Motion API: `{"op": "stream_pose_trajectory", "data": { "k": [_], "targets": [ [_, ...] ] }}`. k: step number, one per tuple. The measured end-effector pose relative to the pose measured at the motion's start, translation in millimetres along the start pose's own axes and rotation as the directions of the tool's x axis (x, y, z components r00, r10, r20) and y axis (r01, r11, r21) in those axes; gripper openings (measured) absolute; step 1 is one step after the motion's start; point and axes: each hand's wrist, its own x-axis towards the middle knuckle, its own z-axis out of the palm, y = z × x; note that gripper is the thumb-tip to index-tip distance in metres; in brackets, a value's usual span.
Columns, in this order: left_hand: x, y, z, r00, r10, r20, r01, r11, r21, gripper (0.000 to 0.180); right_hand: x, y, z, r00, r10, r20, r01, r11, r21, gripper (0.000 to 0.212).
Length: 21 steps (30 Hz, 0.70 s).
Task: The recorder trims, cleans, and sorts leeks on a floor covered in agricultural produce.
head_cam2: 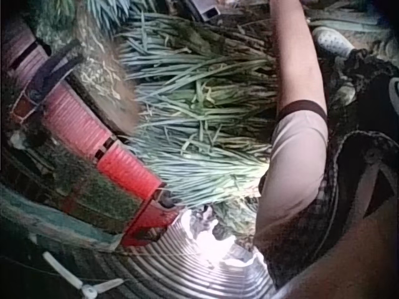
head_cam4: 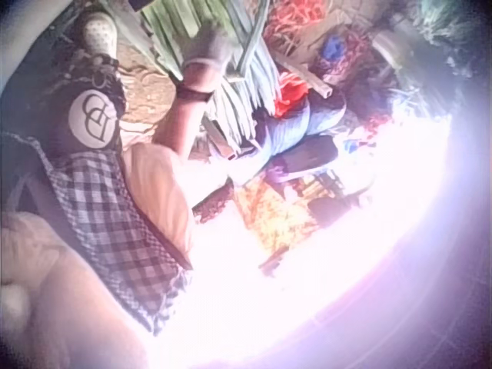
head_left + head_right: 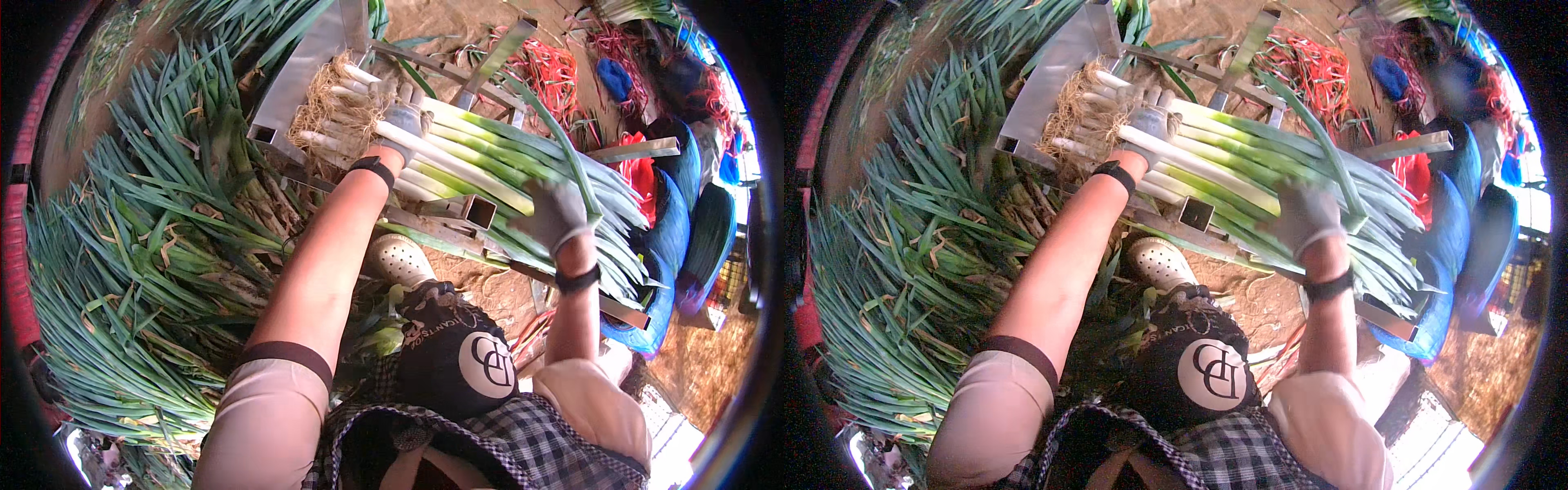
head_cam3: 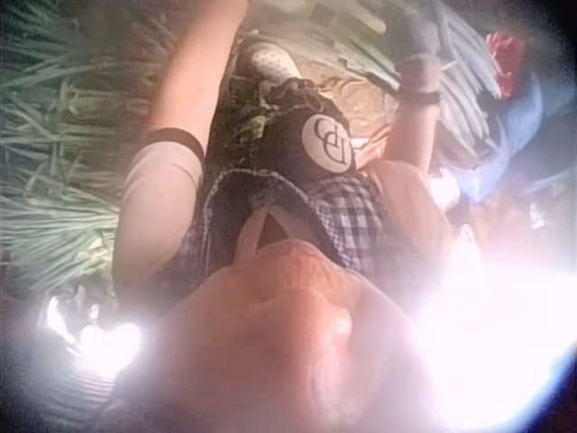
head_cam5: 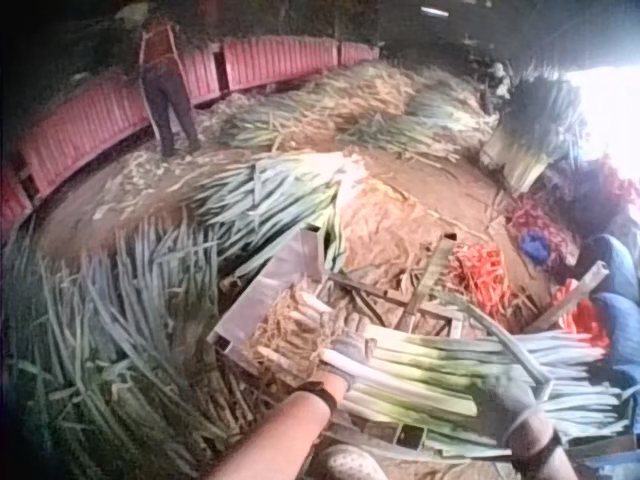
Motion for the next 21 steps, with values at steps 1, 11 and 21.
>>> {"op": "stream_pose_trajectory", "data": {
  "k": [1,11,21],
  "targets": [
    [0,3,2,1.0,0.006,0.0,-0.006,0.999,-0.033,0.044,-9,2,11,0.999,0.027,0.026,-0.027,0.999,-0.02,0.045],
    [-2,14,-25,0.991,-0.063,0.117,0.067,0.997,-0.032,0.046,-26,-12,-82,0.639,-0.042,-0.768,0.066,0.998,0.0,0.033],
    [2,10,-22,0.993,-0.044,0.11,0.043,0.999,0.015,0.053,99,5,-30,0.907,-0.174,-0.383,0.161,0.985,-0.066,0.022]
  ]
}}
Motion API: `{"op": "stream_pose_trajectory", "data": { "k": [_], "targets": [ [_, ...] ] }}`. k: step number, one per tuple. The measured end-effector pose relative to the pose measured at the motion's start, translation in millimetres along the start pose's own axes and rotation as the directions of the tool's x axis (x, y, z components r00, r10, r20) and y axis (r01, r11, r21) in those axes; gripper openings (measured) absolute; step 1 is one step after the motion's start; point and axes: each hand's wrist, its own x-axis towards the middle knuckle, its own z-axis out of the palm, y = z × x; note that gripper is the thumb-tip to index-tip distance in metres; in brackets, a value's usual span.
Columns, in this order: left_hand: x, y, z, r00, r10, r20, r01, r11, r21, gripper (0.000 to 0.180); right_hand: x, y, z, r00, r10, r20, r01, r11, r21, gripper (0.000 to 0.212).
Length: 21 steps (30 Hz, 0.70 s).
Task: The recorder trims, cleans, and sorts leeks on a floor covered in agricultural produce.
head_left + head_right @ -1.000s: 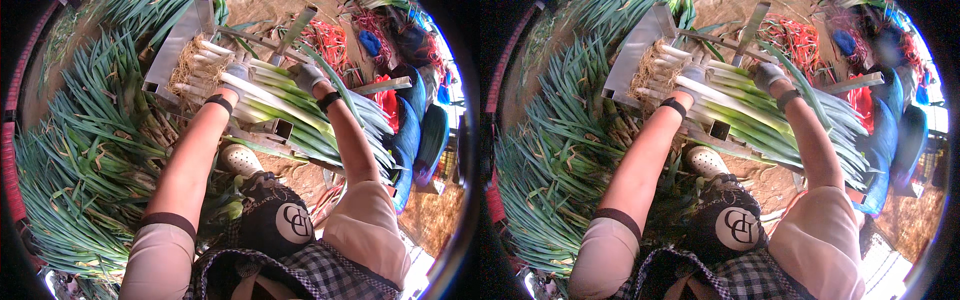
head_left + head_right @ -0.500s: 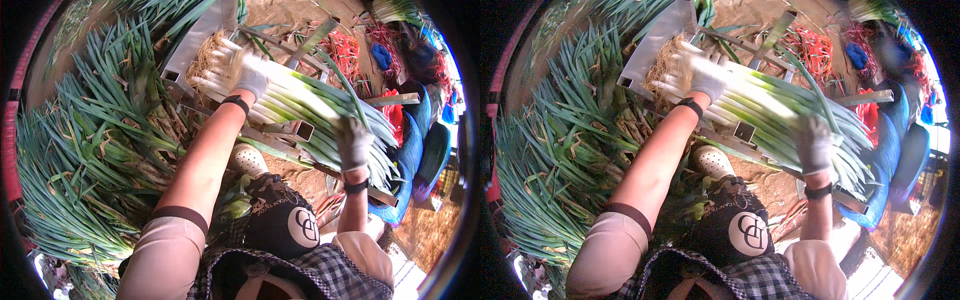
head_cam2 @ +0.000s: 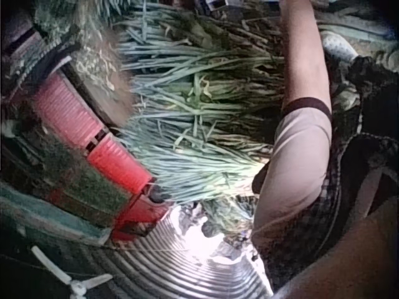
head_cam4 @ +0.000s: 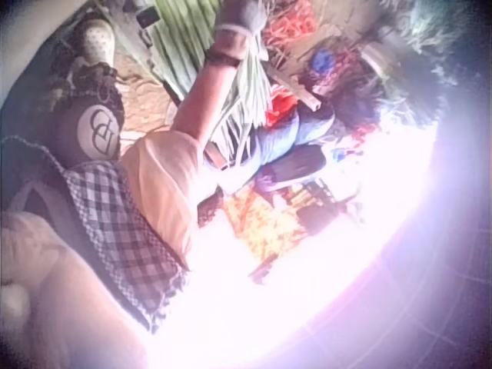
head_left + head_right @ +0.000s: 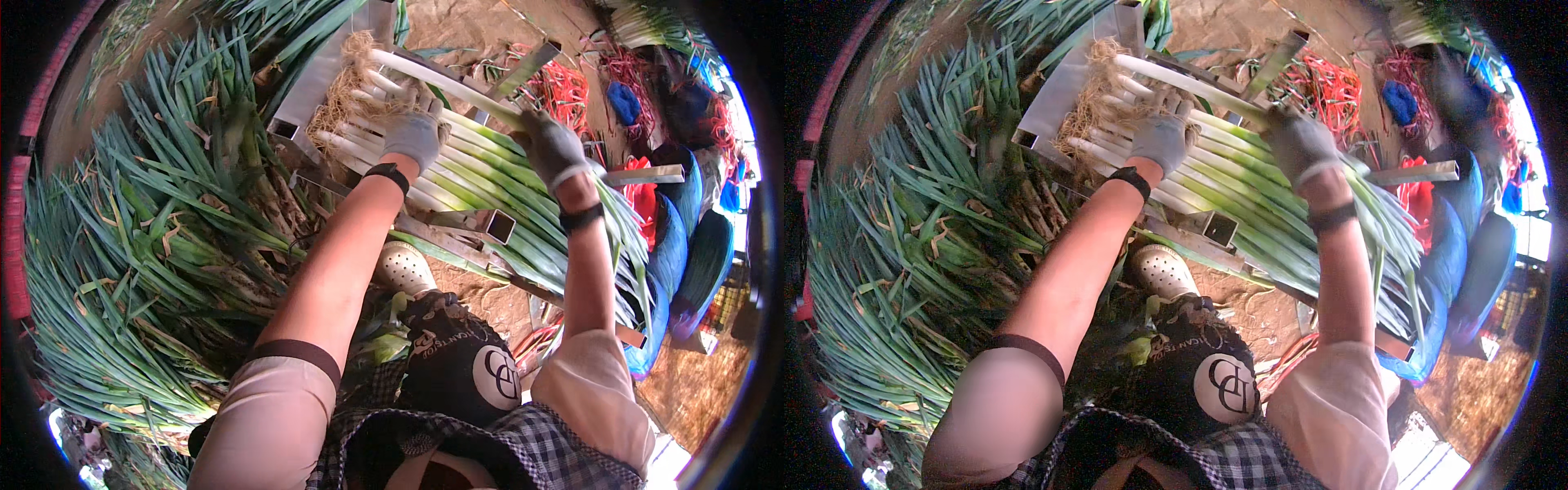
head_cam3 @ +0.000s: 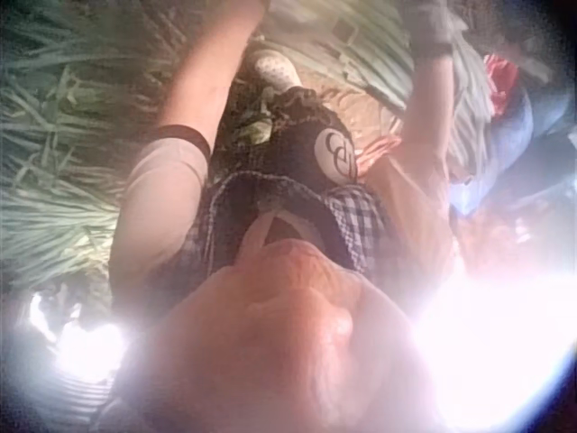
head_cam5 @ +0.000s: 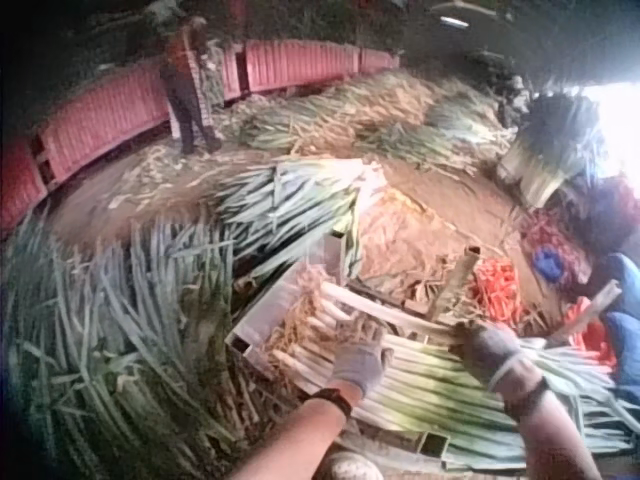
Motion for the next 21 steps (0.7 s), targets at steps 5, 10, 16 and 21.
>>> {"op": "stream_pose_trajectory", "data": {
  "k": [5,10,16,21],
  "targets": [
    [5,9,5,1.0,0.003,0.02,-0.003,1.0,0.0,0.056,64,55,79,0.982,-0.1,0.157,0.075,0.984,0.161,0.023],
    [2,6,-1,0.994,-0.008,0.113,0.011,1.0,-0.029,0.052,55,59,102,0.975,-0.184,0.127,0.134,0.935,0.327,0.031],
    [4,5,-7,0.998,-0.009,0.065,0.011,0.999,-0.032,0.049,33,55,75,0.953,0.227,0.199,-0.253,0.961,0.115,0.033],
    [2,8,-3,1.0,-0.009,0.014,0.009,1.0,0.014,0.047,33,52,92,0.955,0.151,0.254,-0.19,0.972,0.135,0.034]
  ]
}}
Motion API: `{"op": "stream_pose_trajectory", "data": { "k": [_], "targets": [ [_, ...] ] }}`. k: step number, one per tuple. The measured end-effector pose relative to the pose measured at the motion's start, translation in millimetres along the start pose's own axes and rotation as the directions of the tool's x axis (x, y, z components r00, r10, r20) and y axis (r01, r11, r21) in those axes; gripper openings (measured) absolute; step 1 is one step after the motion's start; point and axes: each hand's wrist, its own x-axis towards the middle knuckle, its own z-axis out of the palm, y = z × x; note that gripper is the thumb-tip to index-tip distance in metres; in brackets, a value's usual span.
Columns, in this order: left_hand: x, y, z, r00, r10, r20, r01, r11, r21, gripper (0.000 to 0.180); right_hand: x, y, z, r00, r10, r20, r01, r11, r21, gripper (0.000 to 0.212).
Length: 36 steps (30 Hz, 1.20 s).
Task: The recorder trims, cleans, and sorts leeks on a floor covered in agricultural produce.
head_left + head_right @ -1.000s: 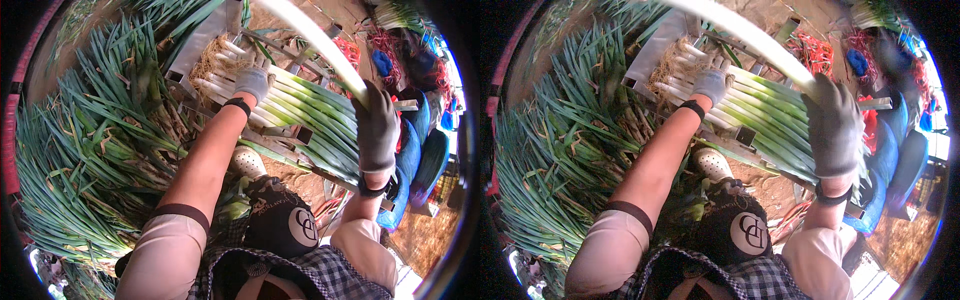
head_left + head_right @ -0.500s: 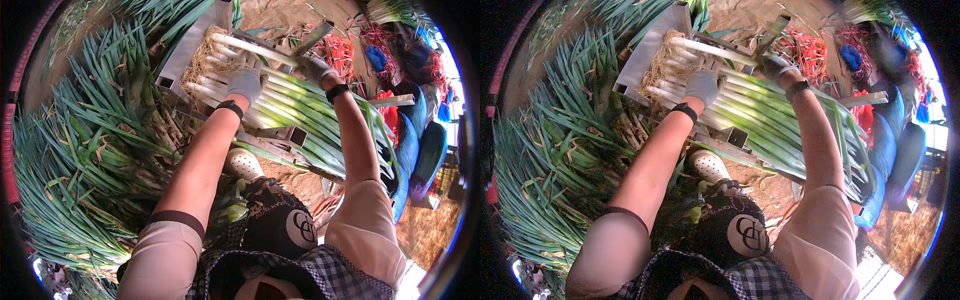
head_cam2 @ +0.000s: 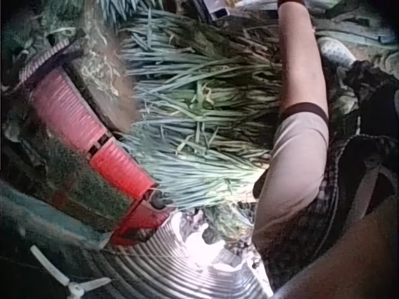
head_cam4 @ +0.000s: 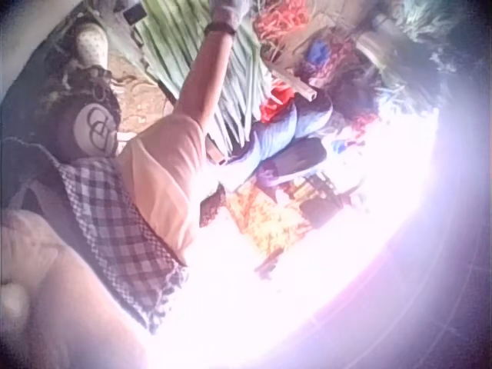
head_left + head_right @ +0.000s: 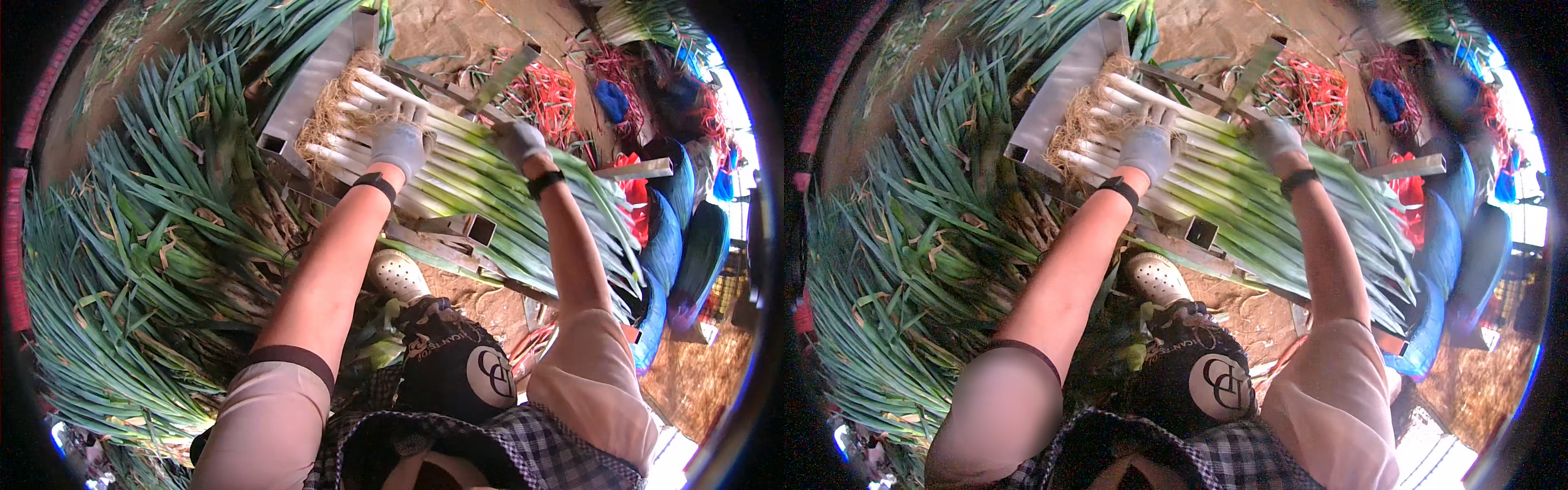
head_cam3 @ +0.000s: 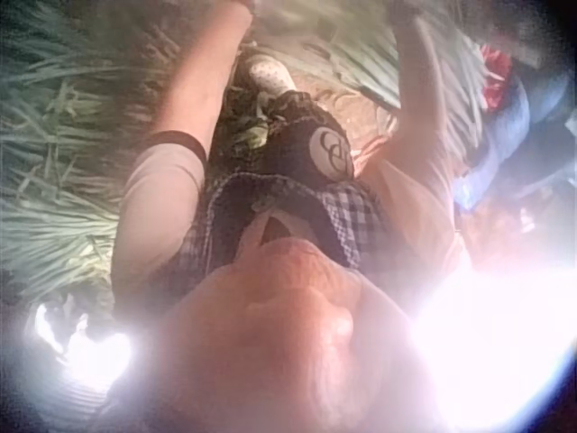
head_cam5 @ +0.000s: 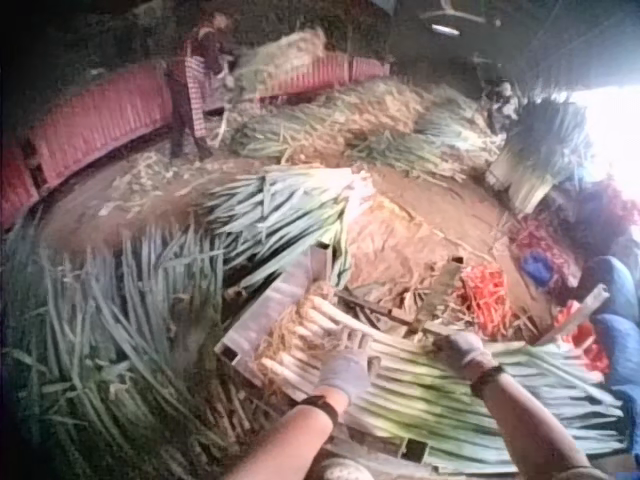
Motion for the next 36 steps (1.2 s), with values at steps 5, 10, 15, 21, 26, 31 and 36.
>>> {"op": "stream_pose_trajectory", "data": {
  "k": [5,10,15,21,26,31,36],
  "targets": [
    [4,-2,-3,0.999,-0.014,0.039,0.016,0.999,-0.031,0.05,-3,-2,-5,0.998,-0.04,0.048,0.036,0.996,0.078,0.03],
    [-5,-23,-21,0.999,-0.034,-0.04,0.016,0.925,-0.38,0.053,-4,-32,-2,0.998,0.042,-0.047,-0.037,0.993,0.113,0.036],
    [-88,-29,-66,0.991,-0.132,-0.029,0.073,0.699,-0.711,0.042,-10,-13,1,0.99,-0.056,-0.128,0.089,0.958,0.272,0.038],
    [-246,-67,-182,0.894,-0.332,0.301,0.427,0.428,-0.796,0.029,-55,-23,-44,0.815,-0.04,-0.578,0.223,0.943,0.249,0.034],
    [-338,-98,-302,0.823,-0.502,0.265,0.492,0.398,-0.774,0.023,-151,-99,-160,0.749,-0.22,-0.626,0.488,0.821,0.296,0.033],
    [-406,-97,-383,0.805,-0.592,0.048,0.295,0.329,-0.897,0.017,-300,-202,-249,0.653,-0.616,-0.442,0.675,0.737,-0.031,0.029],
    [-502,-127,-376,0.667,-0.744,-0.039,0.161,0.195,-0.967,0.019,-408,-268,-276,0.341,-0.936,-0.084,0.94,0.342,-0.007,0.031]
  ]
}}
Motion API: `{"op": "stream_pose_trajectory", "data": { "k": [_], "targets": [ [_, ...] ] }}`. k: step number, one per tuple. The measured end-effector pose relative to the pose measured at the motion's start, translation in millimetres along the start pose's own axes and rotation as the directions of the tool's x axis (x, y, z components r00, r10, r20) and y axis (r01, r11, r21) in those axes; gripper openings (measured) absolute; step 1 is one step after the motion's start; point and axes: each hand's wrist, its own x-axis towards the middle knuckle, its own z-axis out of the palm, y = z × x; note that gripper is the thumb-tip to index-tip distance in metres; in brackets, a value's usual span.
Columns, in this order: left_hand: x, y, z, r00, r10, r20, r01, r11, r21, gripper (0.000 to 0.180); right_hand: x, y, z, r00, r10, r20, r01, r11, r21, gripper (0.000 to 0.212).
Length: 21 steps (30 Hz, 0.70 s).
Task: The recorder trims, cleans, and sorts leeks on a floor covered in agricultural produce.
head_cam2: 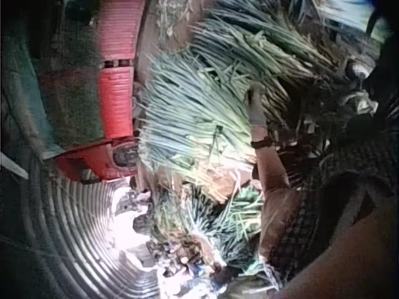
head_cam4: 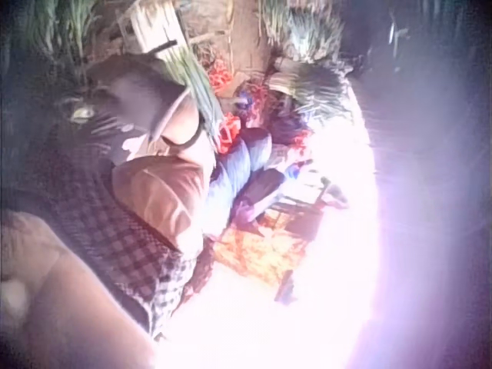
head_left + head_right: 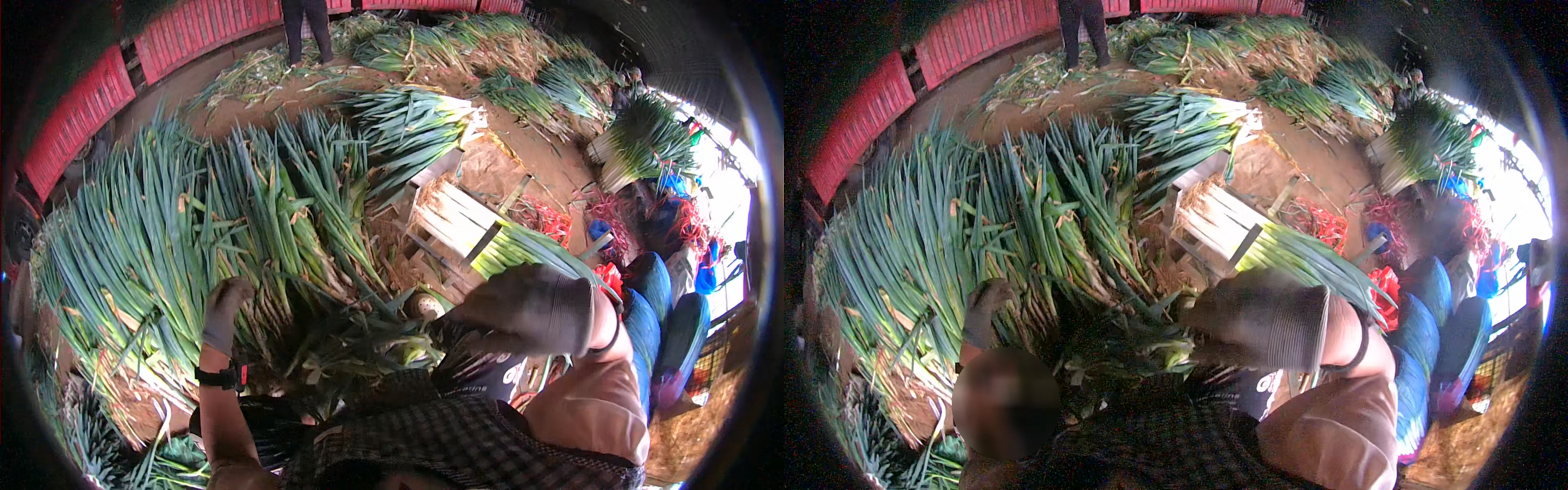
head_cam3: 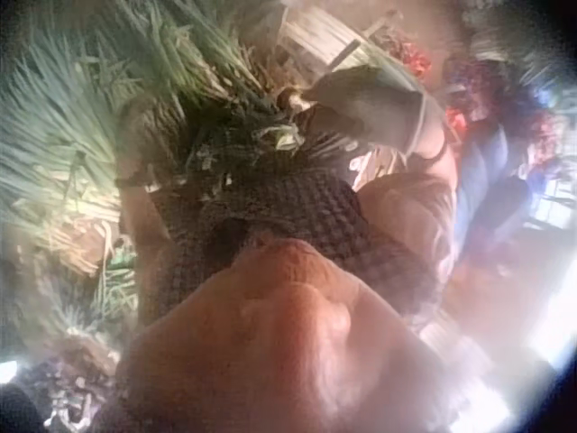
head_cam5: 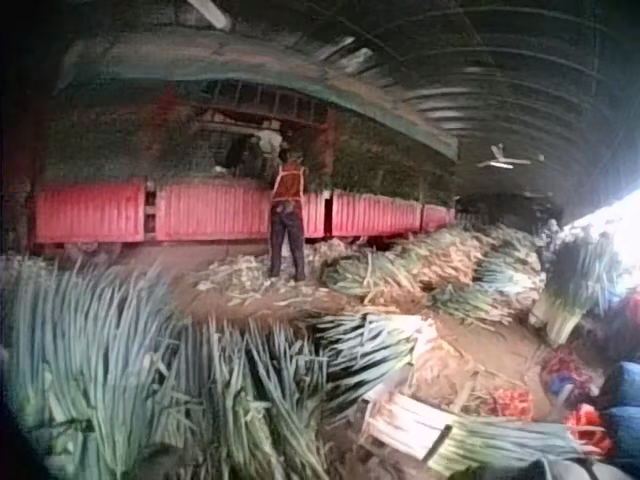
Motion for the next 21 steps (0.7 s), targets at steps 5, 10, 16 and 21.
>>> {"op": "stream_pose_trajectory", "data": {
  "k": [5,10,16,21],
  "targets": [
    [-29,-8,-41,0.999,0.026,-0.043,-0.032,0.991,-0.133,0.025,56,-49,-12,0.852,-0.388,0.351,0.391,0.918,0.064,0.026],
    [-58,1,-70,0.984,0.139,-0.112,-0.154,0.98,-0.129,0.029,148,-42,82,0.854,-0.42,0.308,0.342,0.898,0.277,0.035],
    [-106,34,-59,0.912,0.145,-0.384,-0.186,0.98,-0.072,0.029,201,41,268,0.978,0.035,0.207,-0.102,0.94,0.324,0.045],
    [-114,-14,-82,0.959,0.23,-0.164,-0.067,0.748,0.66,0.027,136,45,384,0.881,0.38,0.28,-0.417,0.905,0.085,0.053]
  ]
}}
